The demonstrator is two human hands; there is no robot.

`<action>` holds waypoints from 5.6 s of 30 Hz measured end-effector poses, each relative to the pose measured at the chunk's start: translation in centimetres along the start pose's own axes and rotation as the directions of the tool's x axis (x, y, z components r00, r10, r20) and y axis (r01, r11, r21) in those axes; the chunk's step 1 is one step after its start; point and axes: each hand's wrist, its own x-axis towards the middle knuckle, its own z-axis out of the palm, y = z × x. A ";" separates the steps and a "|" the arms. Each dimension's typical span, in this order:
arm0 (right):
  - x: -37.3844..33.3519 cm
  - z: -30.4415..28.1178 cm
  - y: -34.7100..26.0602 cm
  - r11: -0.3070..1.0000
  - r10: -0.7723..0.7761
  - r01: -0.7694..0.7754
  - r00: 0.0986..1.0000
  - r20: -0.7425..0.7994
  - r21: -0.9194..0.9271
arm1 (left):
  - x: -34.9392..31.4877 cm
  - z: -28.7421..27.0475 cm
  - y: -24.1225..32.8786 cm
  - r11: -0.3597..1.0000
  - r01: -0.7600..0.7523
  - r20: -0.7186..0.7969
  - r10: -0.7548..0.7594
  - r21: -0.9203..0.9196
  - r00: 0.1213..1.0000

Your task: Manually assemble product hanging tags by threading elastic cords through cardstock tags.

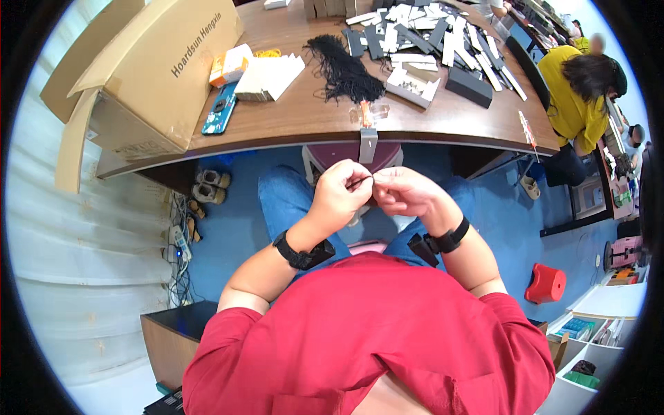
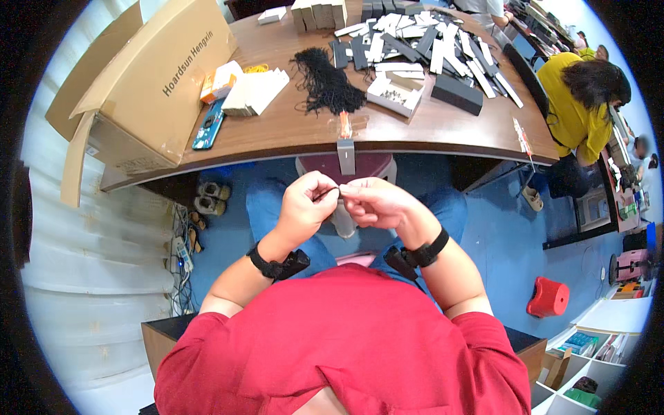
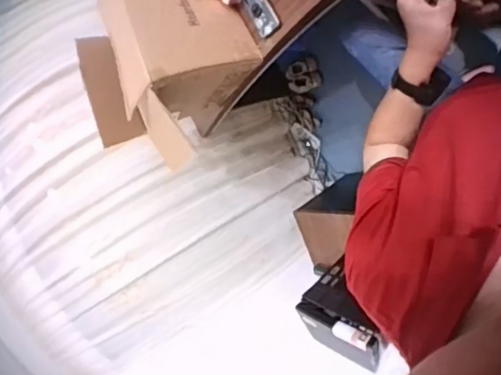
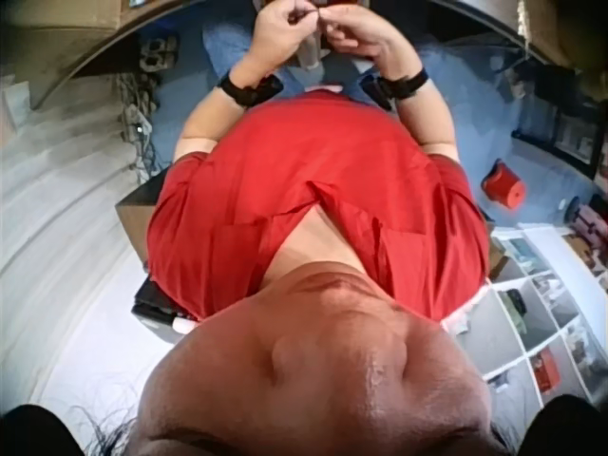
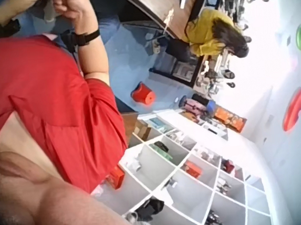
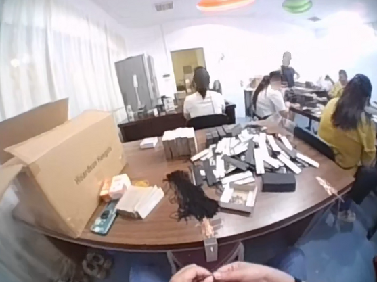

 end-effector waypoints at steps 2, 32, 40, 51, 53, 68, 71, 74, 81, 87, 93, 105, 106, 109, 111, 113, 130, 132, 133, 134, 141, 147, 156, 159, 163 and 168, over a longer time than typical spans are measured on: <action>0.4 0.8 0.5 0.961 -0.264 0.225 0.923 -0.279 -0.163 | 0.3 -0.3 -0.3 0.979 0.179 0.004 -0.179 -0.099 0.984; -0.5 4.7 1.2 0.093 -0.928 0.257 0.371 0.010 -0.962 | 1.1 -1.4 0.3 0.521 0.510 0.326 -0.406 -0.684 0.854; -0.6 4.4 0.5 -0.082 -0.917 0.224 0.364 0.162 -0.971 | 0.9 -1.3 0.6 0.551 0.486 0.292 -0.405 -0.678 0.866; -1.6 4.2 0.3 -0.097 -0.885 0.188 0.432 0.171 -0.977 | 0.5 -0.2 1.5 0.954 0.199 0.056 -0.192 -0.222 0.980; -1.7 4.0 0.5 0.472 -0.757 0.224 0.599 -0.261 -0.853 | 0.4 -0.3 1.7 0.949 0.205 0.072 -0.193 -0.238 0.978; -2.7 3.1 0.7 0.775 -0.600 0.464 0.754 -0.269 -0.430 | 0.0 0.3 3.3 0.963 0.168 0.143 -0.140 -0.211 0.980; -2.9 2.3 0.7 0.877 -0.479 0.453 0.851 -0.214 -0.159 | -0.1 0.6 3.1 0.994 0.098 0.107 -0.092 -0.057 0.990; -2.9 1.7 0.8 0.913 -0.379 0.395 0.913 -0.150 0.098 | -0.2 0.7 2.9 0.994 -0.016 0.077 0.008 0.109 0.997; -3.1 2.3 1.6 0.648 -0.741 0.480 0.579 -0.341 -0.592 | -0.1 0.5 2.6 0.998 0.033 0.037 -0.035 0.057 0.999; -3.4 3.7 2.1 0.678 -0.670 0.417 0.691 -0.274 -0.606 | 0.0 0.6 2.9 0.953 -0.139 0.009 0.142 0.270 0.990; -2.9 3.9 2.1 0.683 -0.685 0.431 0.659 -0.312 -0.590 | -0.4 0.8 3.3 0.996 -0.013 0.024 0.011 0.090 1.000; -2.4 4.9 1.8 -0.274 -0.938 0.037 0.208 0.276 -0.961 | 0.2 0.2 3.0 0.958 0.250 0.097 -0.238 -0.140 0.966; -2.3 5.0 1.8 -0.267 -0.937 0.044 0.220 0.270 -0.963 | 0.3 0.2 2.9 0.961 0.234 0.118 -0.218 -0.149 0.969; -2.4 5.2 1.9 -0.269 -0.930 0.070 0.239 0.278 -0.961 | 0.2 0.6 2.9 0.946 0.170 0.061 -0.159 -0.276 0.985; -2.9 5.3 1.9 -0.029 -0.932 0.243 0.345 0.114 -0.970 | 0.0 0.7 3.0 0.956 0.111 0.037 -0.104 -0.270 0.994; -3.2 5.2 1.8 0.303 -0.891 0.390 0.440 -0.113 -0.870 | -0.1 0.8 3.2 0.966 0.089 0.028 -0.085 -0.242 0.996; -3.2 5.1 1.6 0.335 -0.894 0.357 0.412 -0.174 -0.872 | 0.0 0.8 3.6 0.984 -0.148 0.042 0.144 0.101 0.989; -3.1 4.9 1.8 0.549 -0.805 0.433 0.504 -0.313 -0.715 | -0.1 0.8 3.6 0.990 -0.074 0.085 0.064 0.122 0.994; -3.0 4.7 1.9 0.594 -0.785 0.473 0.518 -0.340 -0.651 | -0.1 0.8 3.6 0.995 -0.028 0.081 0.021 0.094 0.997; -2.9 4.6 1.9 0.639 -0.761 0.504 0.523 -0.384 -0.581 | -0.1 0.9 3.5 0.997 0.022 0.088 -0.029 0.071 0.996; -3.0 3.5 2.3 0.635 -0.763 0.503 0.526 -0.375 -0.586 | -0.1 1.4 2.9 0.997 0.052 0.096 -0.057 0.062 0.994; -3.1 2.7 2.1 0.654 -0.754 0.566 0.536 -0.379 -0.501 | 0.2 1.1 2.9 0.994 0.107 0.133 -0.107 0.007 0.985; -3.1 2.9 1.0 0.563 -0.781 0.566 0.604 -0.161 -0.602 | 0.5 1.0 3.0 0.991 0.131 0.120 -0.125 -0.041 0.985; -3.1 3.3 0.8 0.376 -0.814 0.399 0.573 -0.093 -0.836 | 0.6 0.9 2.9 0.991 0.134 0.129 -0.129 -0.027 0.983; -3.3 3.4 0.9 0.075 -0.880 0.292 0.469 0.074 -0.954 | 0.8 0.5 2.1 0.961 0.237 0.198 -0.208 -0.140 0.958; -2.7 3.0 1.1 -0.210 -0.861 0.182 0.432 0.270 -0.961 | 1.0 -0.2 0.5 0.895 0.391 0.291 -0.324 -0.215 0.900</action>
